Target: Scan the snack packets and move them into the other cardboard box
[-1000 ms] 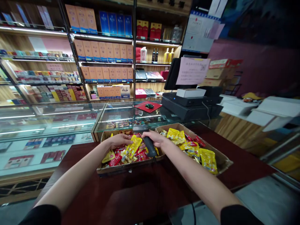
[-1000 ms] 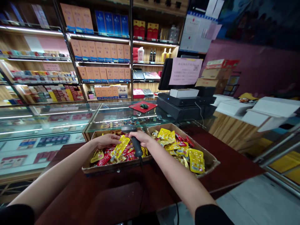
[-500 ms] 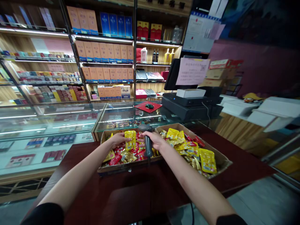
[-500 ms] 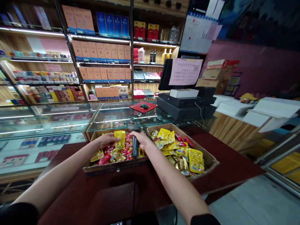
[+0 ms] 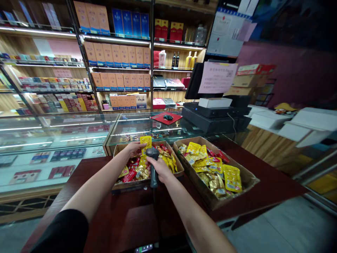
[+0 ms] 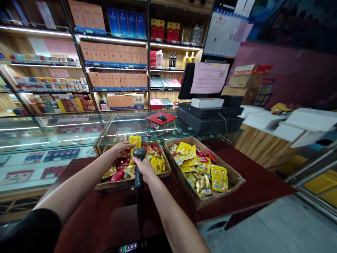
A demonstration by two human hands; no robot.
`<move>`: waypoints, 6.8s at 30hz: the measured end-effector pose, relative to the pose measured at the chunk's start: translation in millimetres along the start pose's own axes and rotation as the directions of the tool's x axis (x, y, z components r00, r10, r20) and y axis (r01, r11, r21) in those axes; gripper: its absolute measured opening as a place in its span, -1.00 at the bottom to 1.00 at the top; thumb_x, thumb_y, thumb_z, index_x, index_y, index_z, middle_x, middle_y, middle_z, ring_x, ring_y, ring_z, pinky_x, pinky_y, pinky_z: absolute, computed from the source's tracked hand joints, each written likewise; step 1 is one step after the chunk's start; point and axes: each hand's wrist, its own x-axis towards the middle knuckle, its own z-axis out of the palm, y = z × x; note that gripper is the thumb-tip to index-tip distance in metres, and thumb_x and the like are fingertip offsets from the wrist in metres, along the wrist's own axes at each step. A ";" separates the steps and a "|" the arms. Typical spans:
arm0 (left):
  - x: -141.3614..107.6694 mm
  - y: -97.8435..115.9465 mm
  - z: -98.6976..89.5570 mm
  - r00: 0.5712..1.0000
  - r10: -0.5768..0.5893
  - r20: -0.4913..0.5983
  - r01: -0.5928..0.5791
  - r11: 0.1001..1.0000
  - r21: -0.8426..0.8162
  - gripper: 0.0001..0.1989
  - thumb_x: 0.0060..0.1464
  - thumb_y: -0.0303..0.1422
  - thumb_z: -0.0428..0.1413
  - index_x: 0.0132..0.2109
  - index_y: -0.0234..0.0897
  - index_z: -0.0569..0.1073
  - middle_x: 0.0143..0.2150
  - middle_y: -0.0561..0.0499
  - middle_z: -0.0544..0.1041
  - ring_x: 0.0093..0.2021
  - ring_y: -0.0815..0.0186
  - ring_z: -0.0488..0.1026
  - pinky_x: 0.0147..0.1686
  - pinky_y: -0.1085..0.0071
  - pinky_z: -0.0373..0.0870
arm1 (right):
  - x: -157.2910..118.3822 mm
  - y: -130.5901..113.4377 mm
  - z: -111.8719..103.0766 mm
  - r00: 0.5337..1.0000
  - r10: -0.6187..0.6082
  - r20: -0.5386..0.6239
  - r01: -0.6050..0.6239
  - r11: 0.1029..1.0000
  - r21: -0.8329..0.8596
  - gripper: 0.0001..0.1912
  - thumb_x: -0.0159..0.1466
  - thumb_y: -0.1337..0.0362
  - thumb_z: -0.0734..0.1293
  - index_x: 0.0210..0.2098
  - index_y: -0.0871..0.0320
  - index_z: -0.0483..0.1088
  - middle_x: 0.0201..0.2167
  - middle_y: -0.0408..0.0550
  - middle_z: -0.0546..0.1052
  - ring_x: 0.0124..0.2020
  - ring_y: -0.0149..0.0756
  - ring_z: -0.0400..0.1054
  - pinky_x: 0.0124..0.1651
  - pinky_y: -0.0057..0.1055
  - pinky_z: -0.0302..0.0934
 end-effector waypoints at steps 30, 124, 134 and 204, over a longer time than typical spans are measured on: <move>-2.2 31.0 3.8 0.988 0.137 0.075 -0.137 0.991 -0.006 -0.61 -0.29 -0.34 0.39 -0.22 -0.28 0.52 -0.29 -0.05 0.57 -0.39 0.32 0.50 -0.35 0.40 0.44 | -29.9 15.8 13.6 0.962 -0.263 -0.077 0.233 0.934 -0.271 -0.63 0.16 -0.03 0.30 -0.23 0.10 0.22 -0.69 -0.31 0.33 -0.81 -0.52 0.14 -0.78 -0.59 0.01; -14.2 -54.5 -6.2 0.995 0.074 -0.070 -0.031 0.876 0.480 -0.57 -0.16 -0.60 0.12 -0.06 -0.35 0.52 -0.68 0.05 0.43 -0.66 0.29 0.40 -0.50 0.40 0.37 | 75.9 -0.5 -5.5 0.930 0.354 -0.102 -0.332 0.926 0.179 -0.69 0.27 0.07 0.24 -0.45 0.19 0.31 -0.70 -0.23 0.26 -0.69 -0.43 0.16 -0.51 -0.44 0.27; -10.3 -63.7 -15.1 0.914 0.386 -0.126 -0.200 0.699 0.687 -0.76 -0.28 -0.65 0.19 -0.41 -0.27 0.56 -0.45 -0.08 0.53 -0.19 0.12 0.48 -0.12 0.38 0.32 | 72.7 7.2 -7.9 0.960 0.278 -0.044 -0.238 0.885 0.400 -0.77 0.28 0.18 0.24 -0.42 0.20 0.30 -0.62 -0.14 0.40 -0.54 -0.37 0.39 -0.38 -0.42 0.38; -6.3 15.8 -0.5 0.996 0.054 0.067 -0.056 0.998 0.039 -0.70 -0.12 -0.44 0.31 -0.20 -0.29 0.43 -0.42 0.00 0.53 -0.54 0.41 0.44 -0.55 0.52 0.39 | -41.5 -17.0 1.9 0.963 -0.267 -0.028 0.261 0.956 -0.137 -0.63 0.16 -0.05 0.30 -0.25 0.11 0.28 -0.56 -0.19 0.44 -0.74 -0.46 0.23 -0.72 -0.52 0.12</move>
